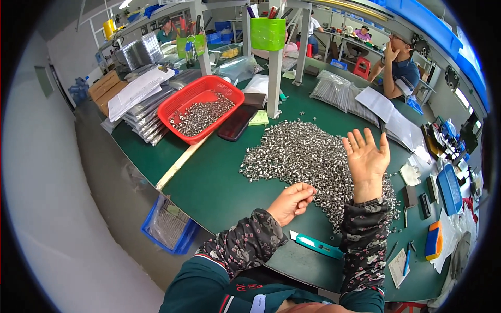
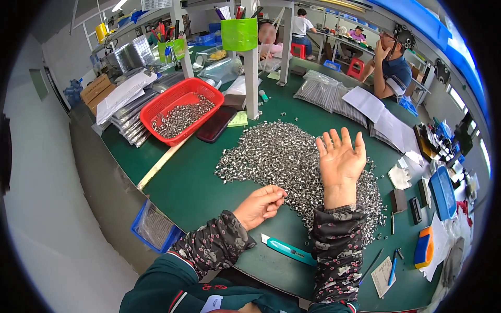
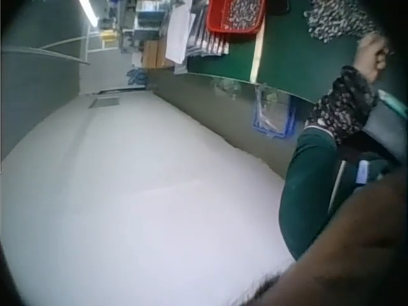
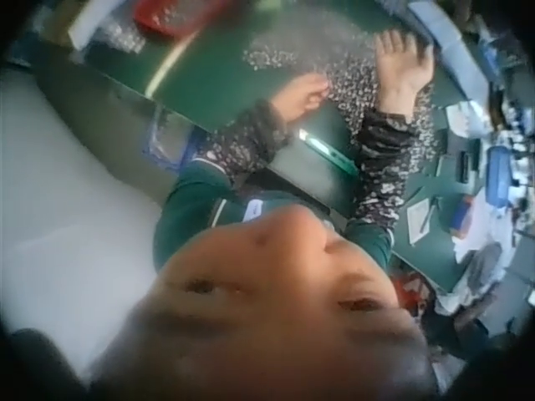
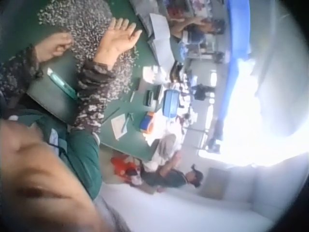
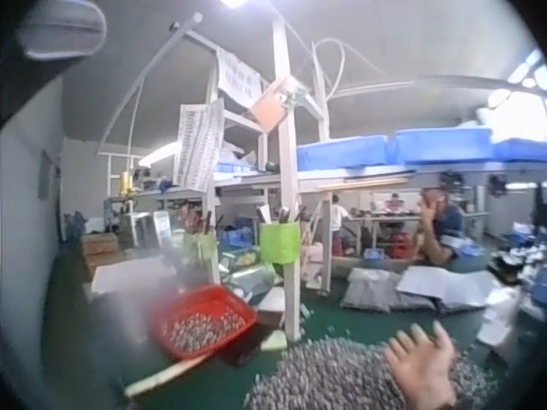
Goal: Sorting and inspecting small metal hardware components at a manufacturing workbench.
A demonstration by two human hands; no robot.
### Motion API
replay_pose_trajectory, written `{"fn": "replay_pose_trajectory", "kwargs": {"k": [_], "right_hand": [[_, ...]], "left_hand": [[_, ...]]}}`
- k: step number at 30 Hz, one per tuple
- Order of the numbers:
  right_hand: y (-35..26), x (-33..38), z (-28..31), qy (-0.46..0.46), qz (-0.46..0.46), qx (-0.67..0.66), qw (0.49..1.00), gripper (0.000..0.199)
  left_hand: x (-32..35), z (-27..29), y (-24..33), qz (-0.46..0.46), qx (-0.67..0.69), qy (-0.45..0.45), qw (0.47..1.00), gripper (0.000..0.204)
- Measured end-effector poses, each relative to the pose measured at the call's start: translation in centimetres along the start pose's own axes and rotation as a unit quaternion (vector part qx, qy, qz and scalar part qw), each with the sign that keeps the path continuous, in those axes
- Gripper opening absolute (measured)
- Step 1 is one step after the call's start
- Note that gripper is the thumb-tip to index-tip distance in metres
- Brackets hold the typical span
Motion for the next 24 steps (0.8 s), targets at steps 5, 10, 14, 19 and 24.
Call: {"fn": "replay_pose_trajectory", "kwargs": {"k": [5, 10, 14, 19, 24], "right_hand": [[0.5, 0.1, 1.0, 0.008, -0.002, 0.0, 1.0, 0.072], [-0.3, 0.5, 1.6, 0.029, 0.005, 0.004, 1.0, 0.072], [-0.5, 0.7, 1.8, 0.039, 0.008, 0.002, 0.999, 0.07], [-1.1, 0.7, 2.4, 0.045, 0.018, 0.01, 0.999, 0.069], [-1.6, 1.0, 2.9, 0.055, 0.025, 0.022, 0.998, 0.068]], "left_hand": [[0.0, 0.1, -0.1, -0.007, 0.003, -0.012, 1.0, 0.01], [-0.2, -0.1, -0.1, -0.003, -0.001, -0.014, 1.0, 0.01], [-0.1, 0.1, 0.0, -0.003, -0.007, -0.006, 1.0, 0.009], [-0.3, 0.2, 0.0, -0.001, -0.009, 0.001, 1.0, 0.009], [-0.4, 0.2, 0.0, -0.005, -0.024, 0.001, 1.0, 0.009]]}}
Point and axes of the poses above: each hand's wrist, its own x-axis away from the middle knuckle, its own z-axis out of the back of the hand, y = z × x, the point moved 2 cm from there along -x, towards the middle knuckle, and after that the axes turned 14 degrees about z, right-handed, at the moved point
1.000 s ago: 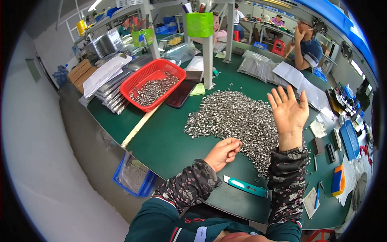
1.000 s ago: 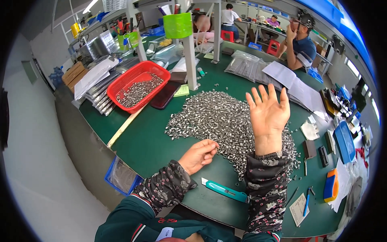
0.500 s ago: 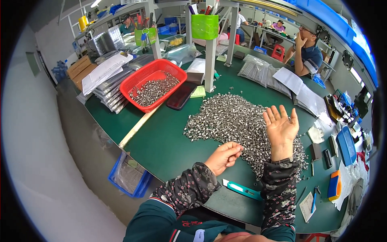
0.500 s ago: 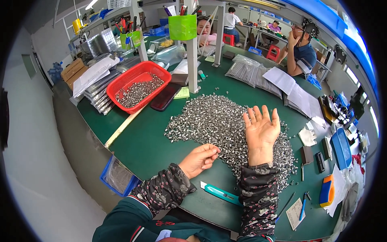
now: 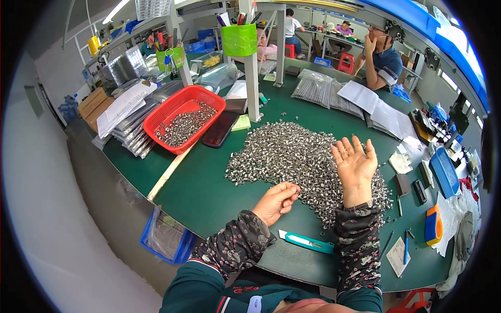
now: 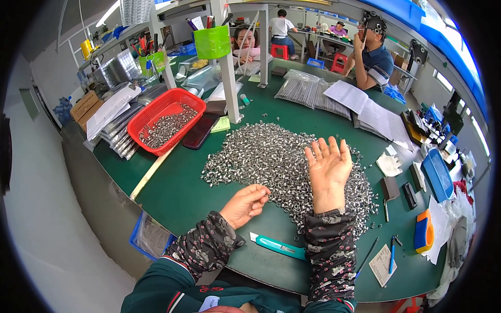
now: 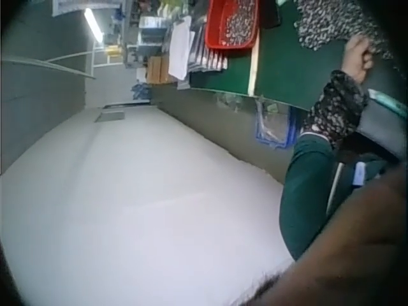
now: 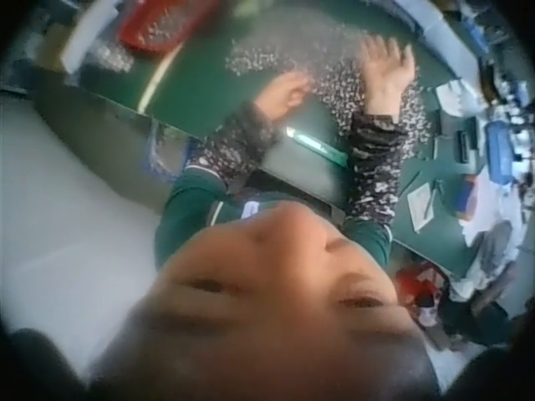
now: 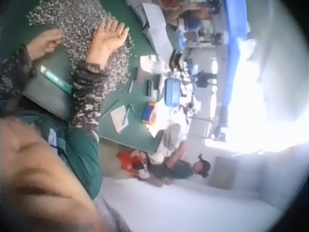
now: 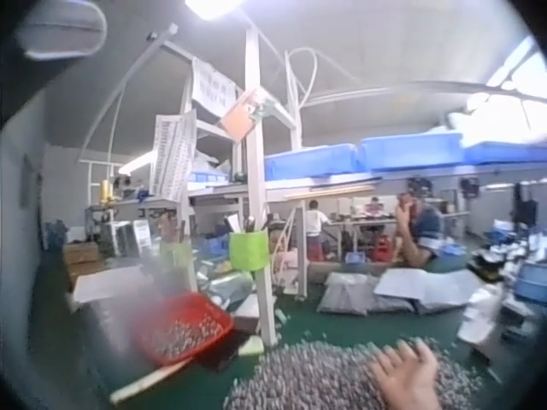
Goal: Sorting and inspecting small metal hardware components at a manufacturing workbench.
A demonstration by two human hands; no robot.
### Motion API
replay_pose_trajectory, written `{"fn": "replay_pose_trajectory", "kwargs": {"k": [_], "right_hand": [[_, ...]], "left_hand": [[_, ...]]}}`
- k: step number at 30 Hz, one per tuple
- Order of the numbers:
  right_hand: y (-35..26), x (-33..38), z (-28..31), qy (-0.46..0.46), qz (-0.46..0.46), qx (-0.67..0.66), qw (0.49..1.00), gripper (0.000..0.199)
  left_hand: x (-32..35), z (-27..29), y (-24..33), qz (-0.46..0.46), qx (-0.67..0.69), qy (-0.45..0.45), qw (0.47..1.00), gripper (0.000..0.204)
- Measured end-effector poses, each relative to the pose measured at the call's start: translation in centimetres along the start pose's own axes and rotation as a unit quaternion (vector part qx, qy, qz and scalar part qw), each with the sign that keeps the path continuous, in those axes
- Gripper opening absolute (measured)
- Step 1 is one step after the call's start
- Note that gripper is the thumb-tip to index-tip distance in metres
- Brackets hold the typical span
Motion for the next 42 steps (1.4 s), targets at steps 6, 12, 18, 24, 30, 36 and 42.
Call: {"fn": "replay_pose_trajectory", "kwargs": {"k": [6, 12, 18, 24, 30, 36, 42], "right_hand": [[-1.0, 1.2, 0.1, 0.042, 0.007, 0.024, 0.999, 0.05], [-5.8, 0.4, -1.4, -0.181, 0.14, -0.146, 0.962, 0.043], [-4.8, -2.9, 2.5, 0.094, 0.129, -0.025, 0.987, 0.076], [-3.2, -1.9, 3.5, 0.091, 0.082, 0.033, 0.992, 0.075], [-3.0, -0.8, 4.7, 0.155, 0.06, 0.084, 0.983, 0.047], [-2.3, 0.9, 4.8, 0.148, 0.042, 0.088, 0.984, 0.038], [-2.5, 2.4, 2.4, 0.092, 0.014, 0.016, 0.996, 0.019]], "left_hand": [[0.3, 0.1, -0.1, 0.008, 0.012, 0.005, 1.0, 0.009], [0.8, 0.0, 0.2, 0.012, 0.016, 0.005, 1.0, 0.01], [0.4, -0.6, 0.4, 0.006, 0.019, 0.003, 1.0, 0.011], [0.6, -0.1, 0.5, 0.004, 0.016, 0.015, 1.0, 0.01], [0.6, -0.1, 0.2, 0.001, 0.016, 0.003, 1.0, 0.01], [0.8, 0.2, 0.0, -0.004, 0.023, -0.002, 1.0, 0.009], [0.5, 0.0, 0.2, -0.013, 0.013, 0.0, 1.0, 0.01]]}}
Point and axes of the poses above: each hand's wrist, its own x-axis away from the middle knuckle, its own z-axis out of the back of the hand, y = z × x, the point moved 2 cm from there along -x, towards the middle knuckle, and after that the axes turned 14 degrees about z, right-handed, at the moved point
